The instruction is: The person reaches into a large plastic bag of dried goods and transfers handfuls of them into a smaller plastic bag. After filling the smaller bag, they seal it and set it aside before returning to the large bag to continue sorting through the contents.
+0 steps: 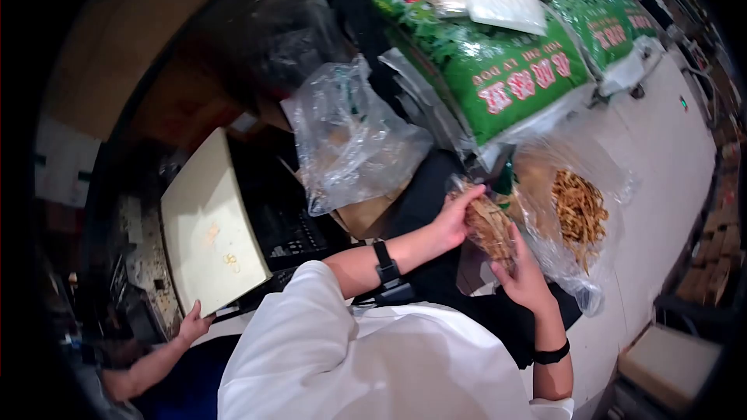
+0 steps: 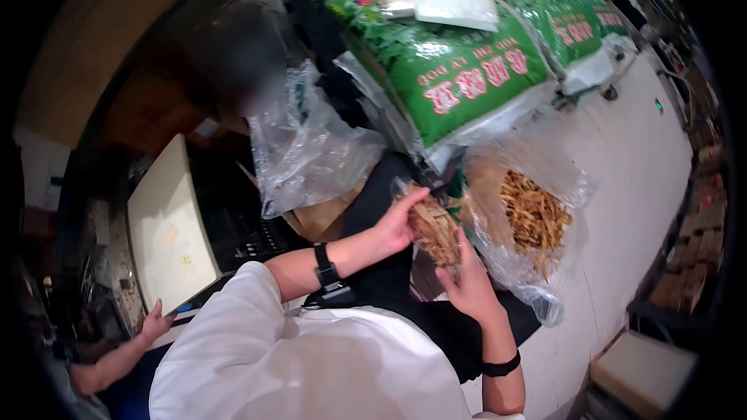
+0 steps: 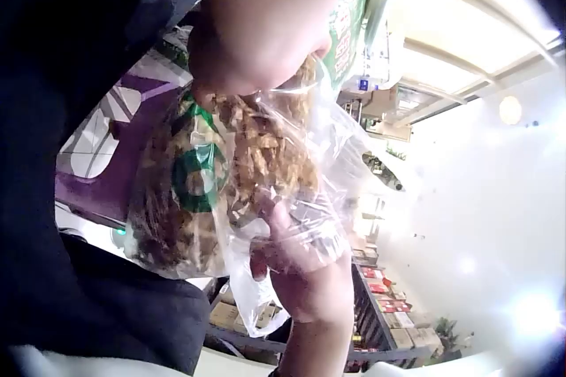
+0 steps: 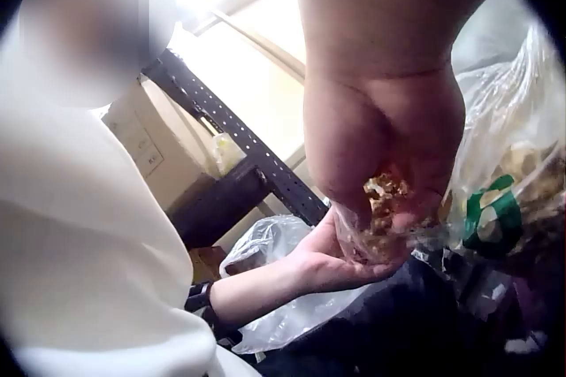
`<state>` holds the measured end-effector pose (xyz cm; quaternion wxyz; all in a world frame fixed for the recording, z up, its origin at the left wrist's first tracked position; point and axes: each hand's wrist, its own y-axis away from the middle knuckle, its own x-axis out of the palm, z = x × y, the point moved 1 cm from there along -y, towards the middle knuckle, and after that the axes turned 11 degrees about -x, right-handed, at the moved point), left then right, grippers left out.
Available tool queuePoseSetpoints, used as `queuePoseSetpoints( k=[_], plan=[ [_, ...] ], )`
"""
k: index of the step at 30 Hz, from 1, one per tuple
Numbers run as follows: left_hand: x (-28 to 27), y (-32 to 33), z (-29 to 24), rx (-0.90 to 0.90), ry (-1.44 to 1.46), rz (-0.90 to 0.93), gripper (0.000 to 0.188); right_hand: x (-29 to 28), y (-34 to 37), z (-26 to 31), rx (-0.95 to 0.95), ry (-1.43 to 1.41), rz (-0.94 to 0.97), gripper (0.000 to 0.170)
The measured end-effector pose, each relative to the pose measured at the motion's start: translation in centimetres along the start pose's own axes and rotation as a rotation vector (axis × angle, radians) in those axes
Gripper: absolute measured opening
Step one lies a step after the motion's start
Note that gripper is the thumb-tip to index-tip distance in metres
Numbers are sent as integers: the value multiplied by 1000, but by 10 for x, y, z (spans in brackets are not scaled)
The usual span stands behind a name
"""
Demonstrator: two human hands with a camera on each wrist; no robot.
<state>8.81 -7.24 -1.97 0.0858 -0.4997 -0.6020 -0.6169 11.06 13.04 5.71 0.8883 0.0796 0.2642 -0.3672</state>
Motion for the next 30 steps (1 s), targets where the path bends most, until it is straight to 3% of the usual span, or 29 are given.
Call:
queuePoseSetpoints(
  k=[4, 8, 10, 14, 17, 19, 20, 22, 23, 25, 29, 30],
  plan=[
    [3, 4, 4, 63, -19, -114, 39, 13, -10, -6, 104, -284, -68, 77],
    [-4, 0, 9, 45, -2, -173, 43, 15, -15, 0, 98, -291, -8, 77],
    [-6, -2, 9, -22, 9, -140, 43, 18, -13, 6, 8, 147, 46, 82],
    [-2, 0, 8, -17, 61, -126, 40, 22, -17, 12, 1, 326, 48, 84],
    [-2, -2, 12, -13, 68, -155, 42, 26, -19, -2, 26, 128, 25, 85],
    [-1, -3, 15, -5, 62, -157, 58, 31, -21, -13, 112, -379, -85, 87],
    [0, -4, 15, -5, 66, -156, 58, 30, -21, -15, 113, -376, -81, 87],
    [5, -1, 15, 35, 42, -157, 54, 28, -25, -11, 352, -731, -119, 87],
    [7, 0, 13, 35, 46, -158, 54, 27, -26, -8, 354, -730, -115, 87],
    [15, 6, 8, 49, -4, -144, 56, 26, -28, -3, 442, -1000, -253, 89],
    [20, 24, -9, 17, -89, -139, 61, 32, -30, -10, 301, -865, -279, 88],
    [18, 31, -18, -21, -250, -99, 56, 31, -31, -12, 248, -820, -269, 89]
  ],
)
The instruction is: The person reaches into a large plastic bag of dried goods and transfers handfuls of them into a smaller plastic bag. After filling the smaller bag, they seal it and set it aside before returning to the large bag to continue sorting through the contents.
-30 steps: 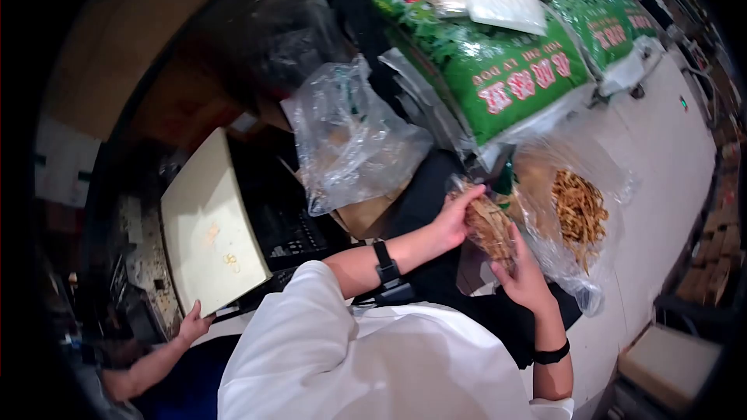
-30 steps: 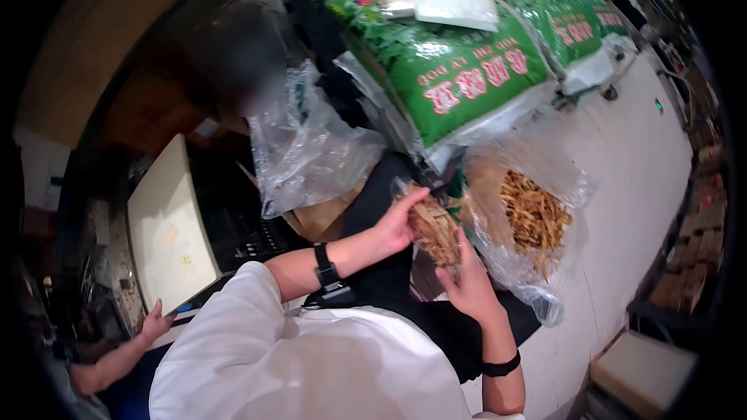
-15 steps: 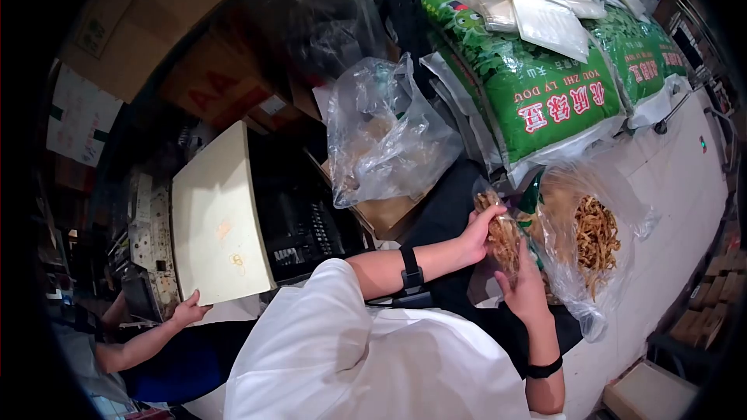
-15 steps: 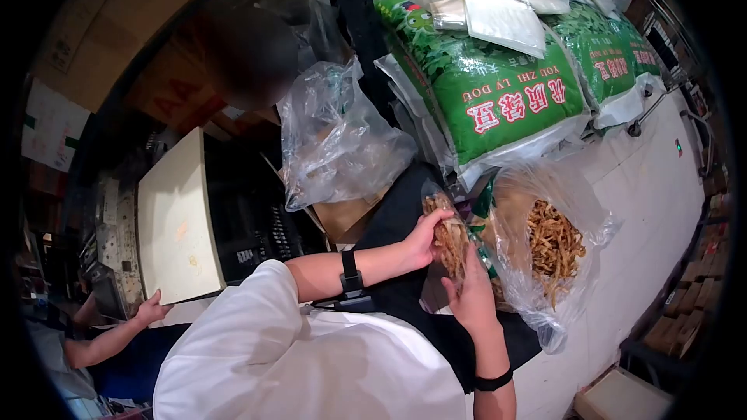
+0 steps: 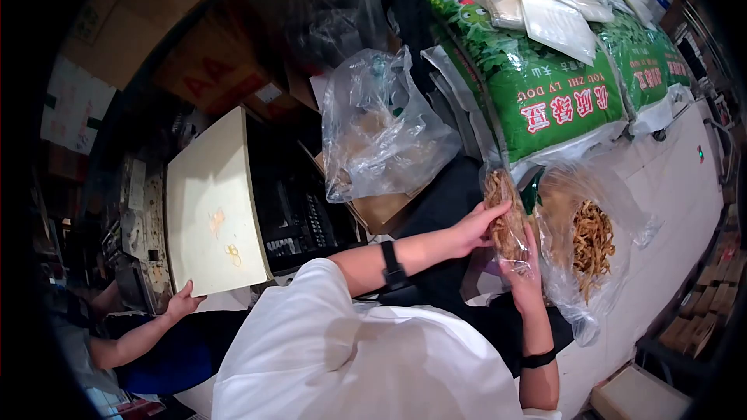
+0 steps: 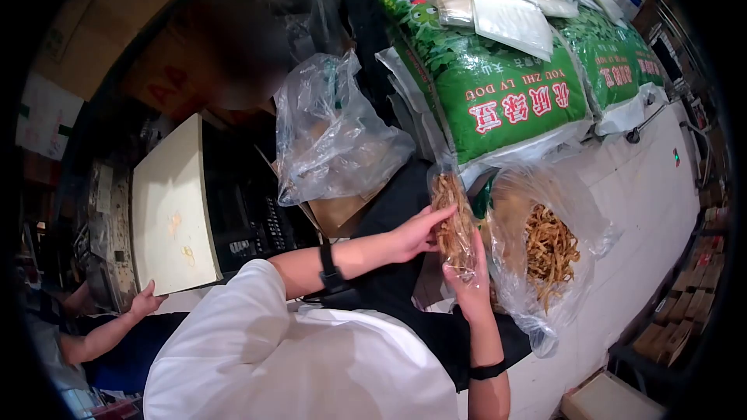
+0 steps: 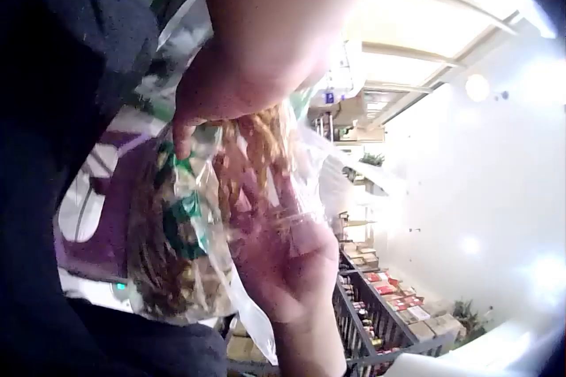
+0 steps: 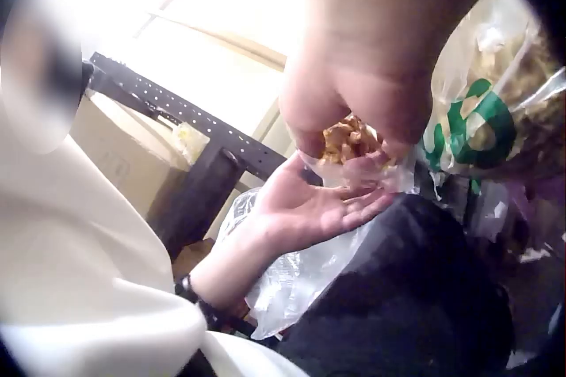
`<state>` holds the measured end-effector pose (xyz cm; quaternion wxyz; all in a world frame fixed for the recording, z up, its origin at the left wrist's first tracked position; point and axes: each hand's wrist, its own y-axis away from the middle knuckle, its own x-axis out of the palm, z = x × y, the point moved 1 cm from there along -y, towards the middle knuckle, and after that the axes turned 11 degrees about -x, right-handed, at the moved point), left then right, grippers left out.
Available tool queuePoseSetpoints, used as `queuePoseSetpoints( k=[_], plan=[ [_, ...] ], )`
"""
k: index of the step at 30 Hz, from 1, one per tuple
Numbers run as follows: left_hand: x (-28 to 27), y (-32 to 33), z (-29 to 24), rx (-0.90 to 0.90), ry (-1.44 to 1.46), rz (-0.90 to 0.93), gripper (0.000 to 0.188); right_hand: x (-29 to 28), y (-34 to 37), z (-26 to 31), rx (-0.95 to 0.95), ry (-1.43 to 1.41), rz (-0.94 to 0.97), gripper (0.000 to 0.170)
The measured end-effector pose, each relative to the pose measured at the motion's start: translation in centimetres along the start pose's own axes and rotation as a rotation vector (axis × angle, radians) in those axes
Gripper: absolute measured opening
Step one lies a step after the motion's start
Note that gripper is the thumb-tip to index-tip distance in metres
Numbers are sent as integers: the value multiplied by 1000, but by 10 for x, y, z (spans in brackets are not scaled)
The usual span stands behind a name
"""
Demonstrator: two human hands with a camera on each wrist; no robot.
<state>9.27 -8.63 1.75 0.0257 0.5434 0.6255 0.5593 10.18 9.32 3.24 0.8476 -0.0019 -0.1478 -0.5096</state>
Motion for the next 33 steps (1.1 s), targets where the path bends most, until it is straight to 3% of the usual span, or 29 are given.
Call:
queuePoseSetpoints(
  k=[1, 3, 4, 5, 6, 7, 9, 11, 12, 13, 15, 17, 19, 23, 26, 29, 31, 33],
  plan=[
    [-8, 8, -9, -20, -164, 41, 52, -1, -3, 1, -53, 39, 29, 90],
    [-49, 29, -30, 437, -538, -125, 31, -1, -6, 9, -67, 30, 41, 90],
    [-67, 46, -39, 860, -537, -414, 22, 0, -7, 11, -82, 18, 46, 90],
    [-101, 65, -44, 1008, -548, -683, 21, 0, -7, 13, -85, 20, 53, 90],
    [-114, 91, -55, 1280, -495, -836, 20, 0, -7, 14, -109, 66, 69, 89],
    [-152, 106, -57, 1180, -565, -1081, 21, 0, -6, 15, -132, 112, 83, 88],
    [-209, 111, -42, 1119, -542, -1305, 21, -2, -3, 16, -131, 116, 98, 86],
    [-233, 102, -20, 1033, -387, -1381, 25, -3, -2, 12, -16, 87, 119, 83],
    [-258, 85, -4, 1006, -495, -1569, 44, 1, -3, 13, -57, 83, 131, 84],
    [-282, 68, 12, 772, -659, -1748, 70, 2, -4, 12, -56, 90, 135, 84],
    [-309, 28, 35, 305, -463, -1602, 89, 4, -4, 9, -105, 89, 174, 86],
    [-259, 50, 23, 295, -13, -899, 96, 6, -3, 9, -109, 110, 179, 88],
    [-258, 40, 25, 291, 18, -942, 93, 5, -2, 12, -123, 171, 170, 88],
    [-267, 45, 21, 383, -245, -725, 92, 6, 7, 16, -15, 63, 124, 86],
    [-272, 49, 18, 424, -377, -627, 91, 0, 10, 12, -59, 94, 108, 85],
    [-285, 24, -6, 711, -674, -665, 74, -1, 8, 11, -66, 96, 98, 84],
    [-272, 24, -31, 728, -665, -590, 76, -1, 7, 15, -43, 98, 105, 81],
    [-243, 45, -56, 307, -495, -657, 84, 1, 7, 18, -16, 96, 112, 79]
  ],
)
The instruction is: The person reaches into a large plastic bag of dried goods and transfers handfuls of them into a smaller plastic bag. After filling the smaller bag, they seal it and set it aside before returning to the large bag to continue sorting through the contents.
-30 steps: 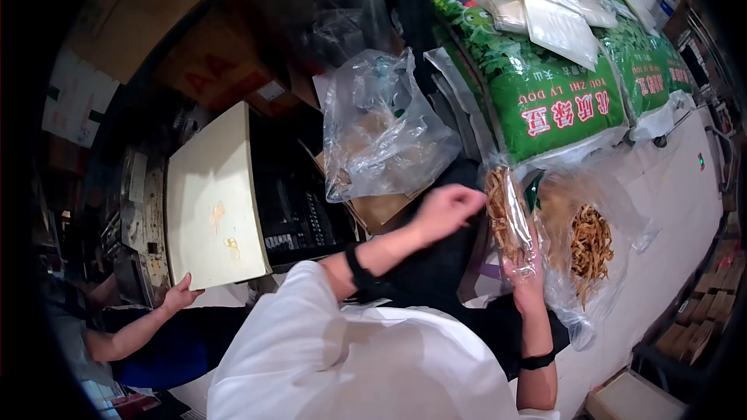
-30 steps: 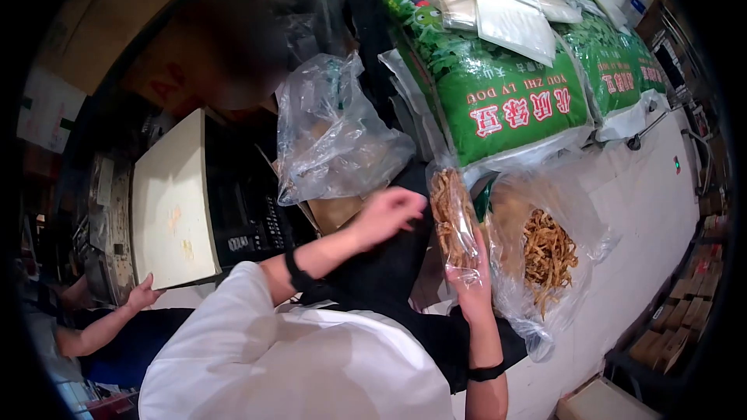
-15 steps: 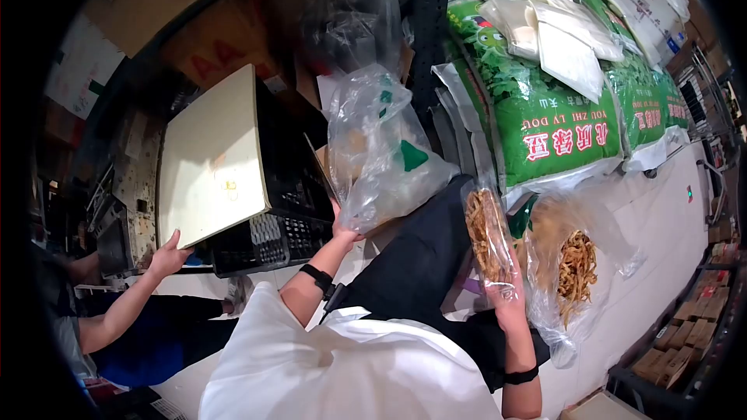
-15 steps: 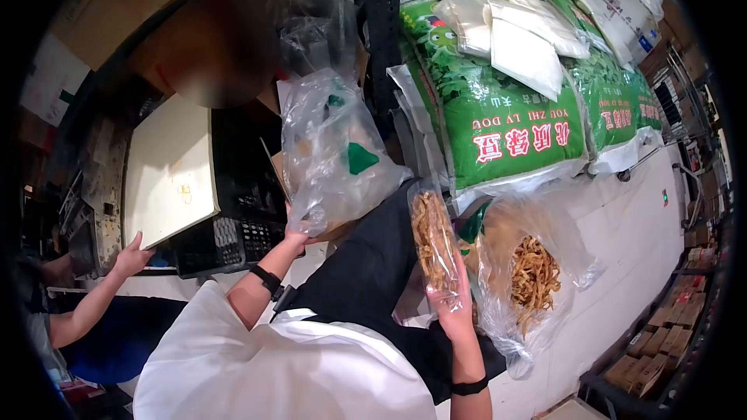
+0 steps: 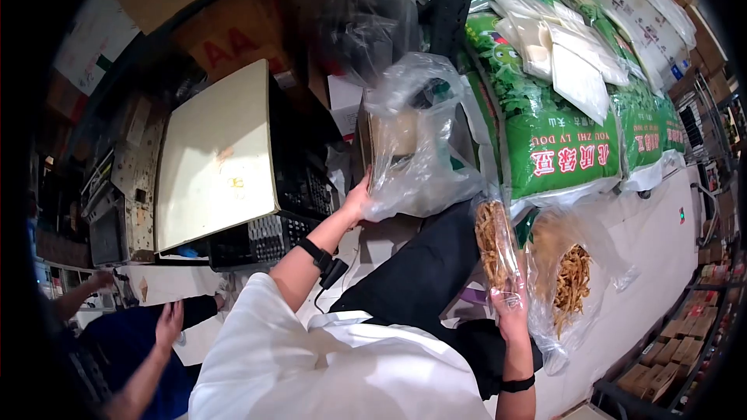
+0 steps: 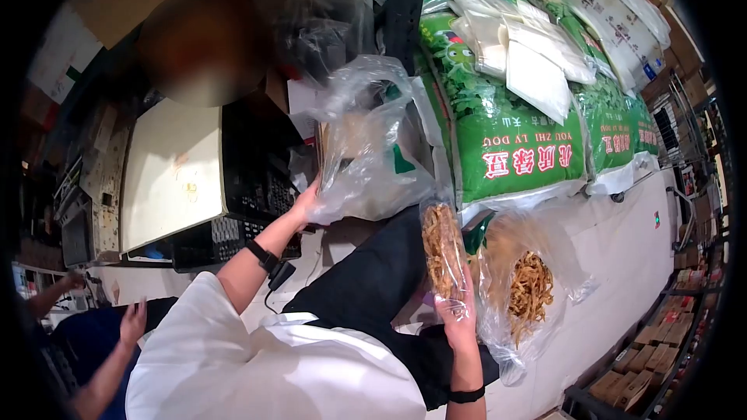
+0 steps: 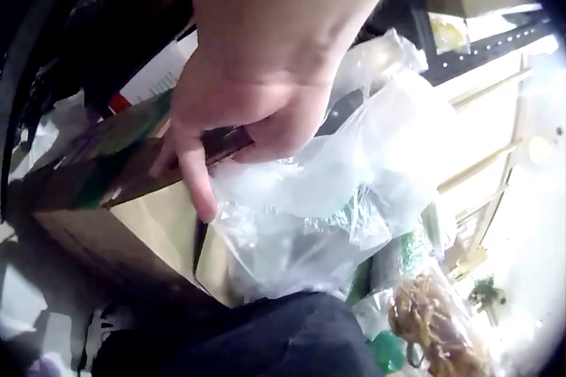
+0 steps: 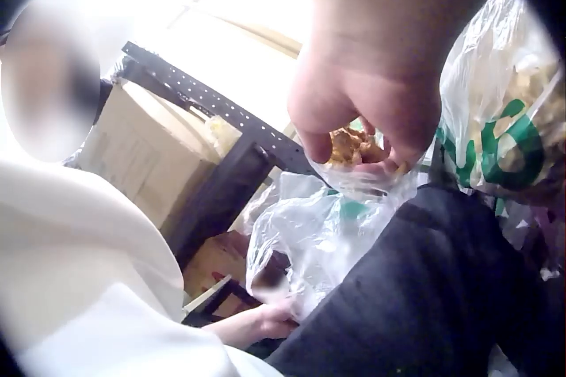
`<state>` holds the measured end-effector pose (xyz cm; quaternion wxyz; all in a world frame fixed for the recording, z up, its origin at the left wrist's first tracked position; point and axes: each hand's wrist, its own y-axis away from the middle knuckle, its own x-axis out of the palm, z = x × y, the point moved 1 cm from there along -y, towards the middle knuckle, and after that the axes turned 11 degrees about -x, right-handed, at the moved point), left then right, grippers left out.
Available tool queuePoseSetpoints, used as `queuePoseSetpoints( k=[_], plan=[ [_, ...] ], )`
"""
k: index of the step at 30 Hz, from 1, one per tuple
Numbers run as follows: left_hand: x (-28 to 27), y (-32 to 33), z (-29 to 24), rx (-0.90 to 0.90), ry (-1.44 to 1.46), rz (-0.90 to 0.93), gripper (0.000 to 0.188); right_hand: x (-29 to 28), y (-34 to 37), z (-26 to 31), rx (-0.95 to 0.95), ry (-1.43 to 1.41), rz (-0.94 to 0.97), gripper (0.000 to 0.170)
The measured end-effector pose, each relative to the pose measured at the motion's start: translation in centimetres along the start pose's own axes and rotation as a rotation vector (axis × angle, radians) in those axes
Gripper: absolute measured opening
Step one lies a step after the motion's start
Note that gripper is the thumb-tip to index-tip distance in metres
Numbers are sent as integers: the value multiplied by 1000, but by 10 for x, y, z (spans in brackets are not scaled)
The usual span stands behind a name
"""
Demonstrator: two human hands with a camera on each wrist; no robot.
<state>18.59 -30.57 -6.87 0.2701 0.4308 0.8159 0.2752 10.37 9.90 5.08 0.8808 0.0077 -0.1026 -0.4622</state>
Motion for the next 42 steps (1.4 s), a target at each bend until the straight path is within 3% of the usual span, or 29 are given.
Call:
queuePoseSetpoints(
  k=[1, 2, 4, 8, 17, 20, 22, 28, 34, 35, 39, 42],
  plan=[
    [-10, 13, -19, -223, 310, 188, 86, 1, -1, 1, 8, 13, 7, 81],
    [-13, 15, -14, -222, 313, 186, 86, 1, -2, 2, 15, 27, 11, 83],
    [-13, 28, -16, 25, 171, 129, 81, -3, -2, -5, 17, 13, -3, 83],
    [-27, 11, 15, 9, 221, 172, 72, -3, 1, -4, 38, 9, -18, 83],
    [-20, 34, 1, -82, 325, 52, 50, -4, 5, 0, 5, -39, -28, 83],
    [-31, 26, 14, -89, 401, 62, 45, -3, 9, 10, 26, 0, -56, 83],
    [-29, 45, -6, -85, 435, 63, 48, -4, 9, 14, 25, 46, -52, 82],
    [-35, 15, -14, -119, 539, -98, 47, -4, 11, 23, -52, 164, -46, 80],
    [-34, -21, 19, -257, 270, -346, 45, -12, 18, 13, -35, 74, -65, 79],
    [-36, -19, 18, -307, 262, -303, 47, -14, 20, 12, -47, 101, -67, 78],
    [-60, -31, 32, -218, 342, -167, 42, -22, 25, 5, -19, 82, -99, 79],
    [-43, -10, 25, -198, 364, -74, 38, -18, 25, 22, -108, 228, -61, 80]
  ],
)
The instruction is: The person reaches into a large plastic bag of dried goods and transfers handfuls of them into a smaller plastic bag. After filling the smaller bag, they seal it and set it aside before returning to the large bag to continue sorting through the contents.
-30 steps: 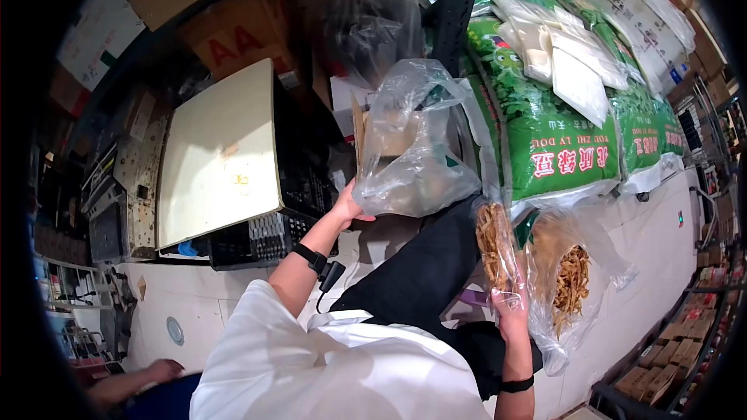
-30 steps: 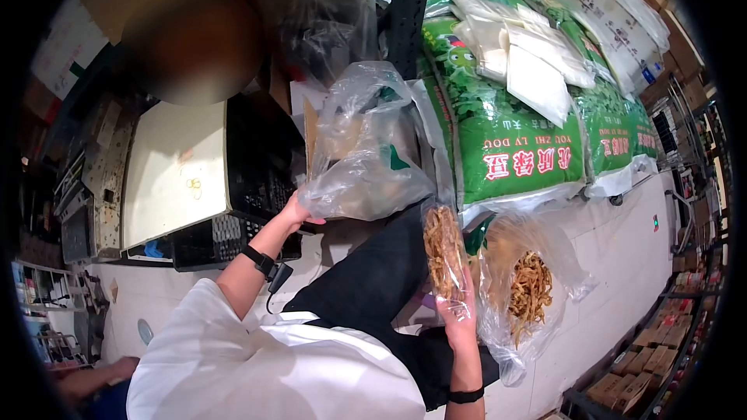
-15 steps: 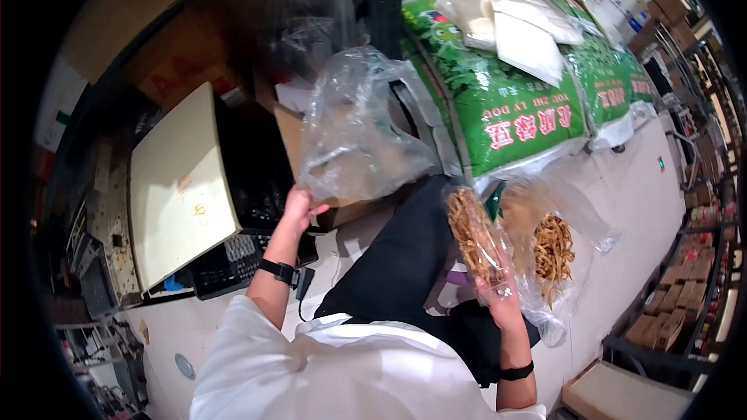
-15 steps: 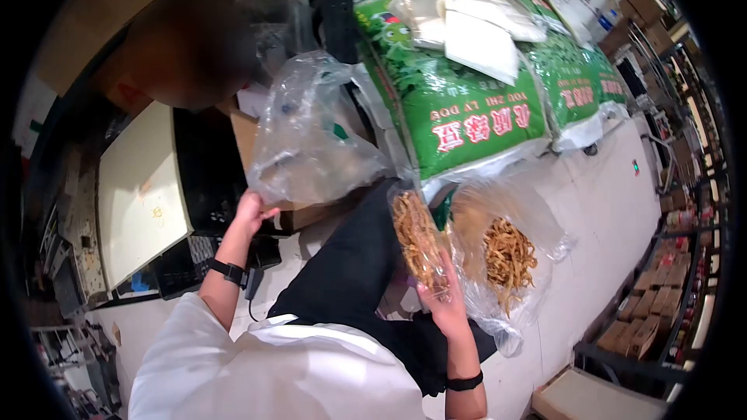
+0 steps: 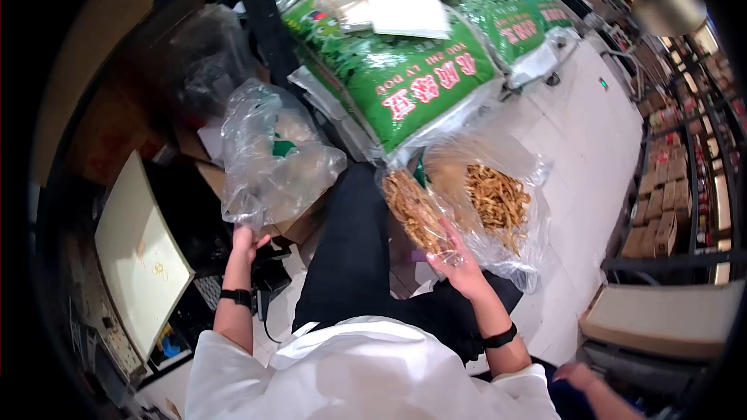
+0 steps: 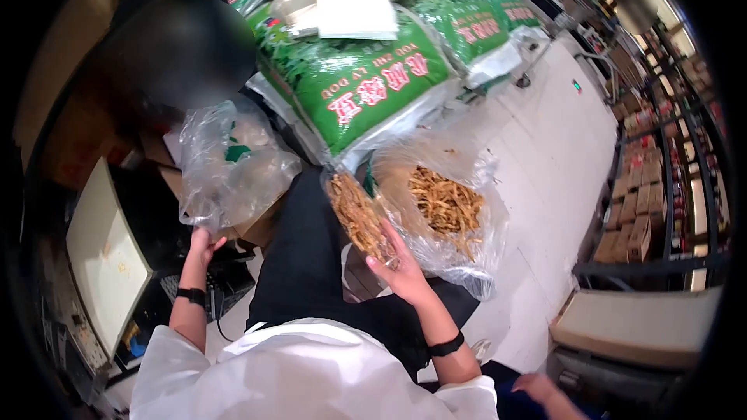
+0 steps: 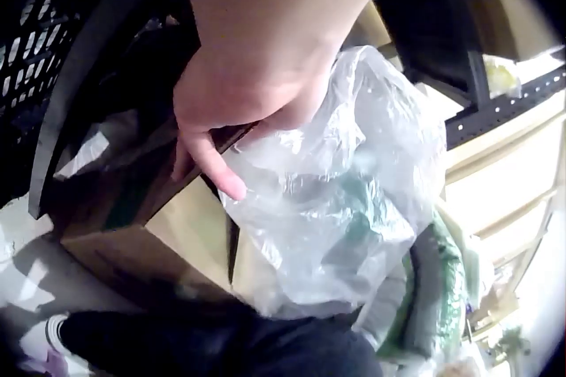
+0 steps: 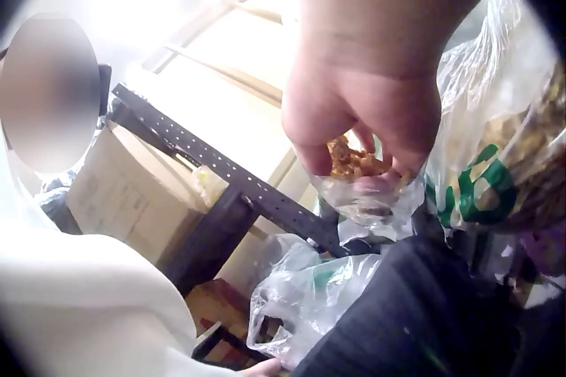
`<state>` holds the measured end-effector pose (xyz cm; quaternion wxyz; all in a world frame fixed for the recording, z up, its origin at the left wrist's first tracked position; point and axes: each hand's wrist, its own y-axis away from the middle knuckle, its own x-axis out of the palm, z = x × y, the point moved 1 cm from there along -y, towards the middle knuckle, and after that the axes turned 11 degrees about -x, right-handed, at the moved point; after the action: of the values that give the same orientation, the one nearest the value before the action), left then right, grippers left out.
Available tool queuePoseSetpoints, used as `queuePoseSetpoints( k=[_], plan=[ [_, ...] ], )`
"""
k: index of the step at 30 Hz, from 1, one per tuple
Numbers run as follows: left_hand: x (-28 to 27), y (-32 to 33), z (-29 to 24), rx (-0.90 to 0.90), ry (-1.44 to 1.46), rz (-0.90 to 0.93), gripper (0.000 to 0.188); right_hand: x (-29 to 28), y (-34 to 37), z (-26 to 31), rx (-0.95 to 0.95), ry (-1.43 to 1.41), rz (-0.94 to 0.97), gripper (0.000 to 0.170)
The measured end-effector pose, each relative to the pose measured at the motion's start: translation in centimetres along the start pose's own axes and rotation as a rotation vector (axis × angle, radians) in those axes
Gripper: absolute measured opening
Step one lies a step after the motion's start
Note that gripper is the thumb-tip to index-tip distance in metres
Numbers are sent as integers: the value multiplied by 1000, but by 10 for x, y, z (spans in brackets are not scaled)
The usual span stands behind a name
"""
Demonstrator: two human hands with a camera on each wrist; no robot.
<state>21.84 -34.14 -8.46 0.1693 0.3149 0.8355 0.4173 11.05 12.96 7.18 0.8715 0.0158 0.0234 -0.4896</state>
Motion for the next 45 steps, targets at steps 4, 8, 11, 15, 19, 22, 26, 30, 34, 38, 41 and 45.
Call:
queuePoseSetpoints(
  k=[4, 8, 11, 15, 19, 22, 26, 30, 34, 38, 41, 45],
  plan=[
    [-9, -24, 48, -88, -19, 13, 39, -2, 5, 0, 20, -8, -14, 80],
    [-58, -31, 85, -148, 10, 80, 35, -6, 9, -8, 6, 2, -17, 80],
    [-93, -42, 96, -167, -40, 93, 36, -7, 11, -16, -9, -25, -40, 81],
    [-87, -82, 86, -93, -188, 59, 36, -8, 9, -24, -50, -15, -24, 81],
    [-32, -80, 16, 9, -288, 34, 38, -10, 5, -24, -38, -3, -27, 80],
    [-9, -79, -17, 60, -314, 29, 39, -12, 5, -22, -37, 18, -35, 80],
    [-20, -81, -13, 57, -307, -18, 40, -15, 4, -17, -56, 68, -36, 79],
    [-66, -120, 23, -49, -145, 81, 38, -16, 0, -20, -54, 4, -52, 80],
    [-49, -94, 33, -64, 22, -86, 41, -17, -7, -17, -58, 73, -5, 80],
    [-47, -89, 29, -49, -116, 71, 42, -15, -12, -15, -28, 56, 25, 78],
    [6, -9, -25, -114, -418, -13, 52, -15, -10, -12, -52, 60, 25, 78],
    [64, 45, -66, 1241, -707, -479, 50, -28, 0, 4, -118, 76, 97, 76]
  ],
)
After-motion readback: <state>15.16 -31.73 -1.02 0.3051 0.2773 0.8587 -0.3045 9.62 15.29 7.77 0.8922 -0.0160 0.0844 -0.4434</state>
